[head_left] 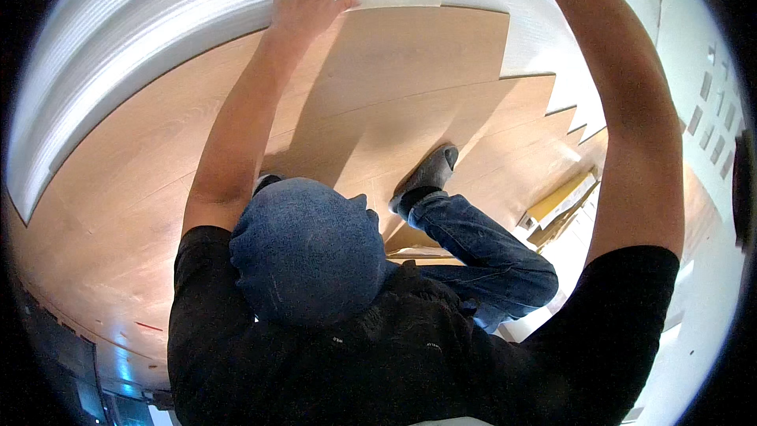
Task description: The person installs laminate flooring by opening a box, positioning planks against a wall, and using a tapping block and hammer to secure them together.
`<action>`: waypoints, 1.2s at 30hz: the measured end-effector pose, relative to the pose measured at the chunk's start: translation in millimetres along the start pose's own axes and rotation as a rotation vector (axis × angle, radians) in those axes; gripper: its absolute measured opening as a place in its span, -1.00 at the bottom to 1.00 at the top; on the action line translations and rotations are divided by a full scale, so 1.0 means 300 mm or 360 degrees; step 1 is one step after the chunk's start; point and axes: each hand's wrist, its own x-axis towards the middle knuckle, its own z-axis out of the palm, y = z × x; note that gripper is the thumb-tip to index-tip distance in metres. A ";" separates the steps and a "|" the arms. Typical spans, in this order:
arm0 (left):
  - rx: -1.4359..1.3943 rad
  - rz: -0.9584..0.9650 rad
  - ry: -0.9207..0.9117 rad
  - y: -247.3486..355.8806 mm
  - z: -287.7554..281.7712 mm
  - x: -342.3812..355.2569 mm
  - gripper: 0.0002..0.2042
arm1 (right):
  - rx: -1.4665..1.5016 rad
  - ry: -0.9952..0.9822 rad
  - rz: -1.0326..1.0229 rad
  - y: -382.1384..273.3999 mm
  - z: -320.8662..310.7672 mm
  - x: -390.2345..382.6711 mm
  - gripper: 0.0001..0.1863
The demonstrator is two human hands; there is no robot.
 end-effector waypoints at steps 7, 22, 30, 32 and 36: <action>0.0540 0.0195 0.0063 0.057 -0.054 0.007 0.10 | 0.0012 0.0104 0.0079 0.010 0.077 -0.029 -0.74; -0.0078 0.0481 0.0122 -0.109 0.157 0.085 0.23 | -0.0192 0.0250 -0.0108 -0.001 0.084 0.124 -0.54; 0.0787 0.0312 0.0182 -0.616 -0.264 -0.303 0.10 | 0.0668 0.0658 -0.0110 -0.086 0.242 -0.004 -0.78; 0.0827 0.0093 0.0102 -0.834 -0.370 -0.409 0.08 | 0.0473 0.0782 -0.0431 -0.160 0.135 0.031 -0.76; 0.0439 -0.0213 0.0346 -0.965 -0.460 -0.593 -0.05 | 0.0421 0.0802 -0.0546 -0.446 -0.141 0.139 -0.73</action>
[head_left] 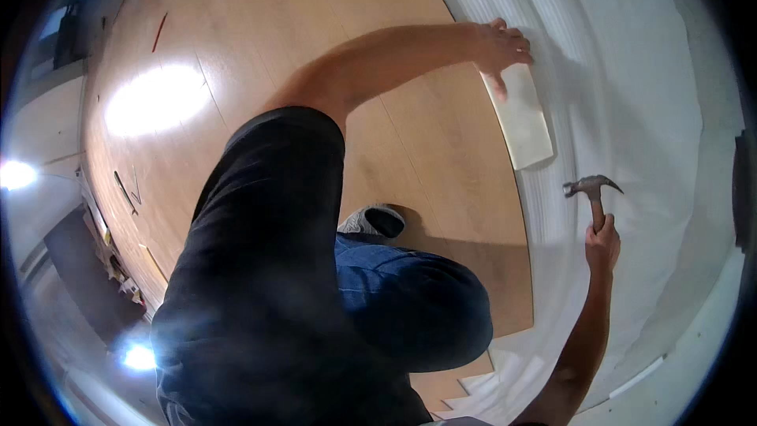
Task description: The person installs laminate flooring by opening a box, positioning planks against a wall, and using a tapping block and hammer to secure them together.
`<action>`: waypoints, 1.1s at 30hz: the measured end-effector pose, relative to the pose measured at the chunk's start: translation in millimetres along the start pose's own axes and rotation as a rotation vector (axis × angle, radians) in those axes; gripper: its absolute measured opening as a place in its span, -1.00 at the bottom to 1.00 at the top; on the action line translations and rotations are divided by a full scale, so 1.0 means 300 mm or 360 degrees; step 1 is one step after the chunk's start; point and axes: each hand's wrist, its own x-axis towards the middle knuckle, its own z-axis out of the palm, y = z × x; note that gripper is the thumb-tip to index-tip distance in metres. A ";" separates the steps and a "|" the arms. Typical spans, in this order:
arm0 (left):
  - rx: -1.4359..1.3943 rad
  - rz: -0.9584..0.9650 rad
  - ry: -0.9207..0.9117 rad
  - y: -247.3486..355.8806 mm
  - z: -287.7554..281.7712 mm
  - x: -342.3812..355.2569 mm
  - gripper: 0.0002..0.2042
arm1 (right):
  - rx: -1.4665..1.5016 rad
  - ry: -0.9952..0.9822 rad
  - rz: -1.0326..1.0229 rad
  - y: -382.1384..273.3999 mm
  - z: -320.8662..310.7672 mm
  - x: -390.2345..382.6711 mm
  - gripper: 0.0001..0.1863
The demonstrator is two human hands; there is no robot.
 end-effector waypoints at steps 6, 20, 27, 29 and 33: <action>-0.0271 -0.0151 0.0527 0.058 0.194 0.013 -0.36 | 0.0163 0.0064 0.0056 -0.318 -0.042 0.357 -0.72; -0.0279 -0.0525 0.0880 0.014 0.382 -0.025 -0.59 | 0.0643 -0.0098 -0.0221 -0.469 0.041 0.253 -0.64; -0.0014 -0.0394 0.0521 0.688 0.547 -0.294 -0.18 | 0.0447 0.0389 -0.0690 -0.645 0.269 0.224 -0.49; -0.0071 -0.0170 0.0217 0.809 0.521 -0.291 -0.16 | 0.0417 0.0325 -0.0600 -0.707 0.247 0.197 -0.41; -0.0023 0.0488 -0.0128 1.016 0.555 -0.159 -0.11 | 0.0444 0.0185 -0.0496 -0.743 0.167 0.169 -0.43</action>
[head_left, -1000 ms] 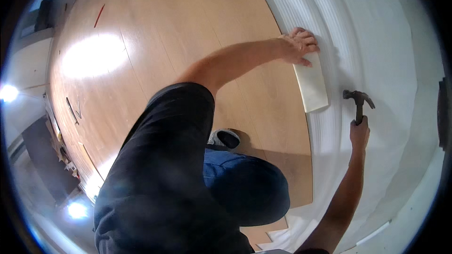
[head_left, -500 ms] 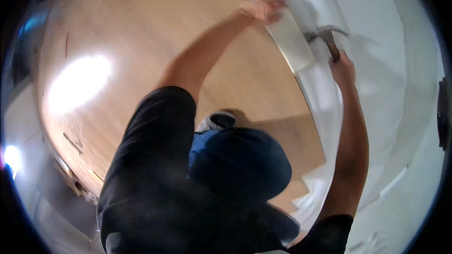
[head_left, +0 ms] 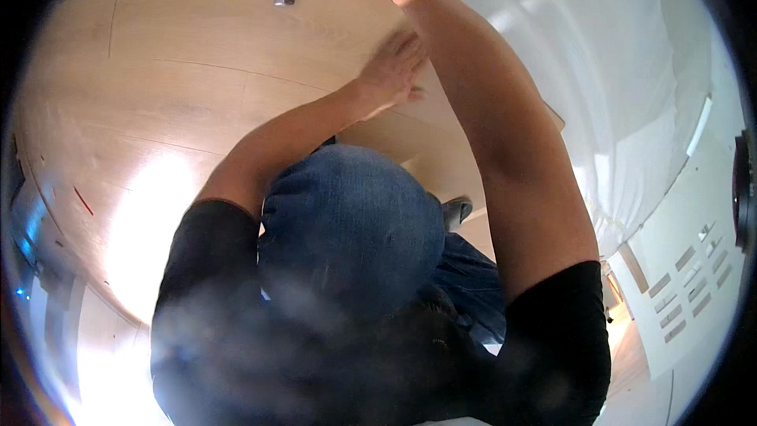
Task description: The person installs laminate flooring by opening a box, positioning planks against a wall, and using a tapping block and hammer to secure them together.
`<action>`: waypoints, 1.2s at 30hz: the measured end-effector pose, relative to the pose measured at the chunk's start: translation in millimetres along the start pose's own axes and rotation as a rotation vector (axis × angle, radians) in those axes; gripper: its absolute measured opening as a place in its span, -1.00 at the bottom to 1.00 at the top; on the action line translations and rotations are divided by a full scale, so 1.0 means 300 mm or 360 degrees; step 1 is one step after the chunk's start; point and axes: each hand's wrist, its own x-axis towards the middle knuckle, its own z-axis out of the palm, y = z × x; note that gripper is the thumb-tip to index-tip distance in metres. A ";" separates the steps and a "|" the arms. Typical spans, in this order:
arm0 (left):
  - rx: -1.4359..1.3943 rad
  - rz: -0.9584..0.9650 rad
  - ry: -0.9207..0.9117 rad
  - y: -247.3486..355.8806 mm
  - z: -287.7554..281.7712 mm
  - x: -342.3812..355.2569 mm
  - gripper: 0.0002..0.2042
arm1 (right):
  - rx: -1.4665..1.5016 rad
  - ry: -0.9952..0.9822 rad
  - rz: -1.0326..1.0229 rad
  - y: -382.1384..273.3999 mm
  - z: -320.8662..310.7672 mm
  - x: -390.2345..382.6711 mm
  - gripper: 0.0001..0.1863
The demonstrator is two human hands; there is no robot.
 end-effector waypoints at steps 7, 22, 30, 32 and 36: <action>0.0101 0.1027 -0.0186 0.343 0.128 -0.056 -0.28 | -0.0223 0.0137 0.0216 0.238 -0.130 -0.316 -0.49; -0.1700 -0.0854 0.1057 -0.561 -0.349 -0.833 -0.77 | 0.0483 0.0187 0.1996 0.718 0.158 -2.343 -0.36; -0.0953 -0.1080 0.0612 0.118 -1.185 -0.511 -0.75 | 0.0684 0.0179 0.2372 0.332 0.751 -2.500 -0.44; -0.0440 -0.0785 0.0226 0.324 -1.155 -0.308 -0.75 | 0.0693 0.0261 0.2333 0.338 0.731 -2.492 -0.45; -0.0272 -0.0609 -0.0599 0.764 -0.983 0.039 -0.76 | 0.0782 0.0420 0.2212 0.471 0.644 -2.503 -0.49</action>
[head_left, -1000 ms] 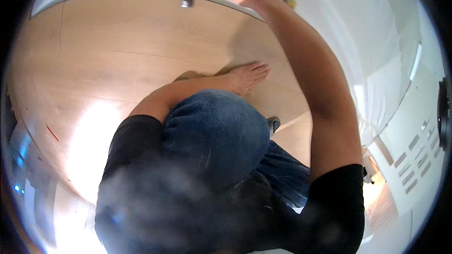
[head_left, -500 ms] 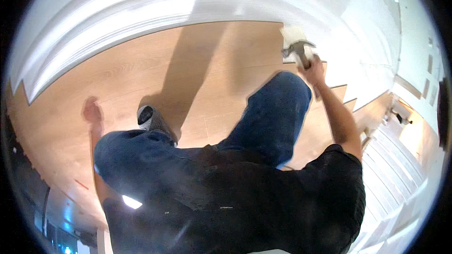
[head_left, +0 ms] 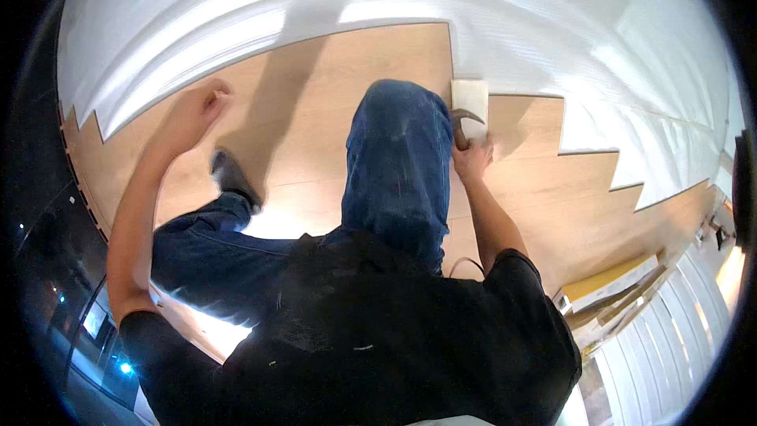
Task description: The person installs laminate flooring by opening a box, positioning planks against a wall, and using a tapping block and hammer to secure them together.
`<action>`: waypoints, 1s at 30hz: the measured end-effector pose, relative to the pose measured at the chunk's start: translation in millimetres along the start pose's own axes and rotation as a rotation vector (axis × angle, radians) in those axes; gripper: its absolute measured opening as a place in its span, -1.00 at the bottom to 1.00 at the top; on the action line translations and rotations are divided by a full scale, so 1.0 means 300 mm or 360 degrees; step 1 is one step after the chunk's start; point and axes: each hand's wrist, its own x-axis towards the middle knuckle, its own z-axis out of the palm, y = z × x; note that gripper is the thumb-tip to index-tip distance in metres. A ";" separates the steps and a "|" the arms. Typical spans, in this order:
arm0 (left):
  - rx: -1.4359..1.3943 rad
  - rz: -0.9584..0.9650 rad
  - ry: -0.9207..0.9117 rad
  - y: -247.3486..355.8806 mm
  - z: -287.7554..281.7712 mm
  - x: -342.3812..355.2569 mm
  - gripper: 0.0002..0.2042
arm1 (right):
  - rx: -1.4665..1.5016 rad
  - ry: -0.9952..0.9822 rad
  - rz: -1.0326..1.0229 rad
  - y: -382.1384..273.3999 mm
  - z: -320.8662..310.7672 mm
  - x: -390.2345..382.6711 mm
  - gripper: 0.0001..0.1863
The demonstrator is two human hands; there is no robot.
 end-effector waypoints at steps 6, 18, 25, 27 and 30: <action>0.0530 0.0502 -0.0122 0.228 0.497 0.434 -0.59 | 0.0140 0.0141 -0.0147 -0.178 -0.138 0.278 -0.46; 0.0601 0.0766 -0.0136 0.639 0.953 0.676 -0.60 | 0.0102 0.0044 -0.0131 -0.315 -0.161 0.415 -0.42; 0.0691 0.0859 -0.0070 0.682 0.967 0.696 -0.68 | 0.0044 0.0013 -0.0148 -0.314 -0.179 0.436 -0.38; 0.0744 0.0841 -0.0108 0.706 0.956 0.708 -0.69 | 0.0067 0.0045 -0.0181 -0.311 -0.159 0.436 -0.37; 0.0767 0.0802 -0.0296 0.762 0.911 0.714 -0.69 | 0.0081 -0.0022 -0.0315 -0.231 -0.133 0.484 -0.41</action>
